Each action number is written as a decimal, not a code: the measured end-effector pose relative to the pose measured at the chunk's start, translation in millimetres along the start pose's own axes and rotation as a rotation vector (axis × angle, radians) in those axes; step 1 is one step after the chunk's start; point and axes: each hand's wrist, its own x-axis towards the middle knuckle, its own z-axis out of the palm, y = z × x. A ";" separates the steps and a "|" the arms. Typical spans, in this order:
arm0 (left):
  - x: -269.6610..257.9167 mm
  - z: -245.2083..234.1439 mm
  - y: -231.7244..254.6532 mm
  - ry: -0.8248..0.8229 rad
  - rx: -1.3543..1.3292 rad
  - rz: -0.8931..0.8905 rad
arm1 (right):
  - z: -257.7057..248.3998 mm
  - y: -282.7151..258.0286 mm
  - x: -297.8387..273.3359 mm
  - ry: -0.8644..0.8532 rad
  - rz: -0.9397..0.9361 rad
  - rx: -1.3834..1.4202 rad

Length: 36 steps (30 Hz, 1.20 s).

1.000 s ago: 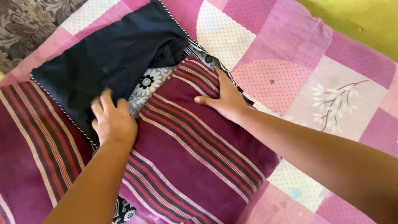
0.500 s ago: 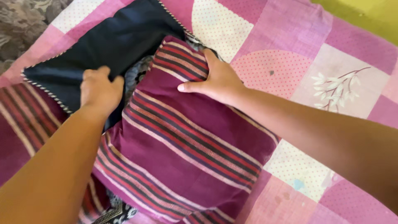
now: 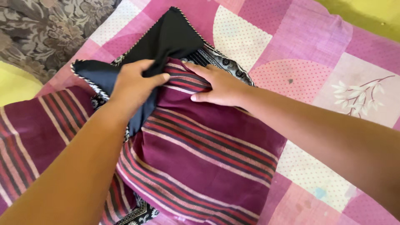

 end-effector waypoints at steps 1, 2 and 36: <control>-1.7 1.0 -0.3 -0.024 0.079 0.058 | 0.7 1.0 5.3 0.000 -0.003 -0.020; -5.8 1.3 -0.5 -0.048 0.158 0.117 | 2.6 2.8 10.3 -0.001 -0.005 -0.041; -176.6 -44.2 -27.1 0.549 0.301 -0.041 | 62.1 -152.2 -77.3 0.261 -0.440 -0.477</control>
